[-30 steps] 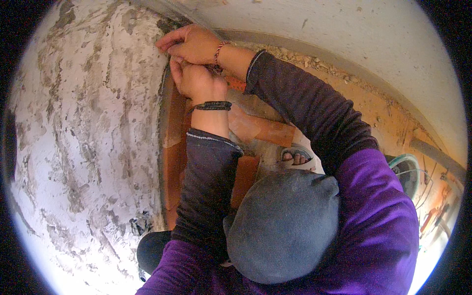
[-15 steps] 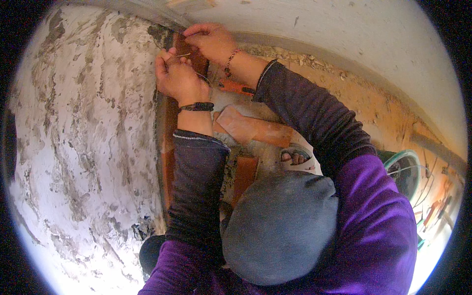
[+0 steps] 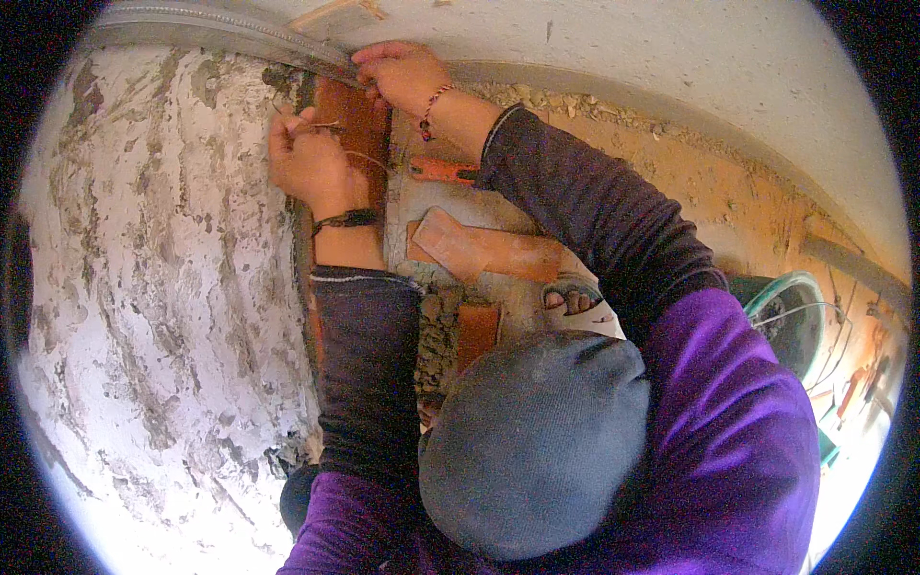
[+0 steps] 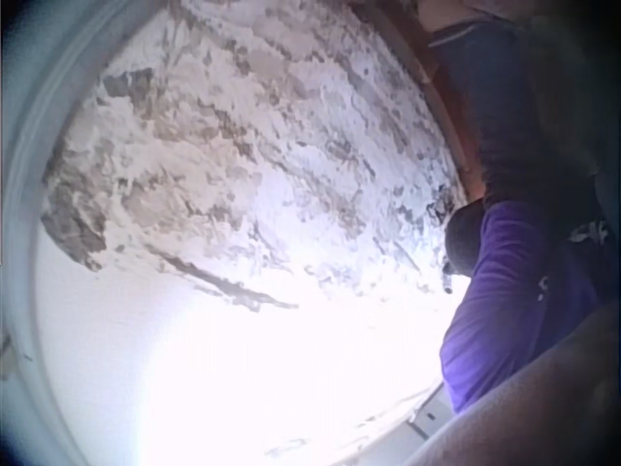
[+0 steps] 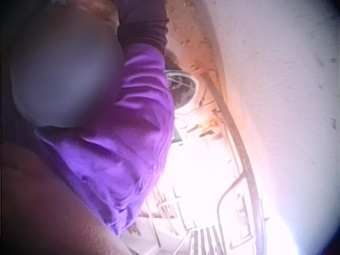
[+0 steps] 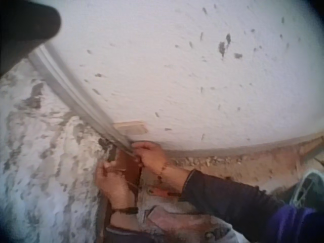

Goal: The person secures a plastic conduit to a wall using a string and a hammer. They wrap the string around the conduit and wall, then use the hammer to drive the string into place.

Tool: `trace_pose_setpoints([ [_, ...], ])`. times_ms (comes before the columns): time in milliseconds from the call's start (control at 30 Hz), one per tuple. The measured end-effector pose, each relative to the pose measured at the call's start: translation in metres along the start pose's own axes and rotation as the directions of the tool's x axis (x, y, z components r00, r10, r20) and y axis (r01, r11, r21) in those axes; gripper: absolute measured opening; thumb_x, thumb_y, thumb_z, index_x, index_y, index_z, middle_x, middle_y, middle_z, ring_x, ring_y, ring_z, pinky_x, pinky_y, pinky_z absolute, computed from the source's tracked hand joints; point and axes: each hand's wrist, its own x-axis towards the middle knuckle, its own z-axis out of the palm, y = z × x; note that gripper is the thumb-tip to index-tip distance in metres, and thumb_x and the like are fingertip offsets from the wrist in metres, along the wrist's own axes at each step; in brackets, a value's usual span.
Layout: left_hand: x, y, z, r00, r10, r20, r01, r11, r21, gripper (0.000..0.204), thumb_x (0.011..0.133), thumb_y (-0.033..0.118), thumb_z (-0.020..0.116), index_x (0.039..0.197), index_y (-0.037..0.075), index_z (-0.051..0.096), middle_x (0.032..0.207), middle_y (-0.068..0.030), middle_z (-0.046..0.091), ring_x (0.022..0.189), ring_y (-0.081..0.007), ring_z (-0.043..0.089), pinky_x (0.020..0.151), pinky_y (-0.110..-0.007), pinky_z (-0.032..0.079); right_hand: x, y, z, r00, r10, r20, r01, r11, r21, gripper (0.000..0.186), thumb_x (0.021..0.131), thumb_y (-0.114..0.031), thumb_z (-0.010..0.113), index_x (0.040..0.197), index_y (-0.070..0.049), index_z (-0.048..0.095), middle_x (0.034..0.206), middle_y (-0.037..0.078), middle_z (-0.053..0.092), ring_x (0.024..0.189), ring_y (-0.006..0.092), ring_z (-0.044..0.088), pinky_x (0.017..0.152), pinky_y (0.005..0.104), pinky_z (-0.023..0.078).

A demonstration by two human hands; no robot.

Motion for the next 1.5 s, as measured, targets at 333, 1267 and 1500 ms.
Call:
trace_pose_setpoints([
  [333,0.006,0.037,-0.016,0.868,0.323,0.376,-0.495,0.510,0.704,0.033,0.093,0.009,0.048,0.123,-0.004,0.056,0.078,-0.0097,0.068,0.073,-0.0222,0.065,0.069,-0.034,0.050,0.000,0.002,-0.002,0.997,0.070,-0.027,-0.067,0.993,0.101,0.024,0.087,-0.005,0.057,0.109,-0.008,0.065,0.088,0.004,0.063,0.065,0.0110,0.058,0.059,0.0263,0.050],
  [1267,0.038,0.031,0.004,0.944,-0.182,0.275,0.030,0.878,0.477,0.028,0.096,0.009,0.051,0.118,-0.007,0.056,0.090,-0.0095,0.068,0.071,-0.0120,0.057,0.061,-0.024,0.045,-0.004,0.001,0.007,0.979,0.178,-0.104,-0.081,0.793,0.604,0.014,0.087,-0.017,0.061,0.082,-0.004,0.057,0.069,0.005,0.056,0.056,0.0167,0.054,0.049,0.0299,0.046],
  [1500,0.043,0.033,0.017,0.950,-0.102,0.294,-0.034,0.905,0.424,0.034,0.092,0.006,0.051,0.123,-0.008,0.053,0.106,-0.0156,0.065,0.087,-0.0158,0.060,0.072,-0.027,0.049,-0.024,-0.011,0.002,0.991,0.132,-0.023,-0.101,0.851,0.516,0.012,0.089,-0.017,0.059,0.087,-0.005,0.060,0.073,0.001,0.051,0.067,0.0156,0.052,0.062,0.0307,0.045],
])
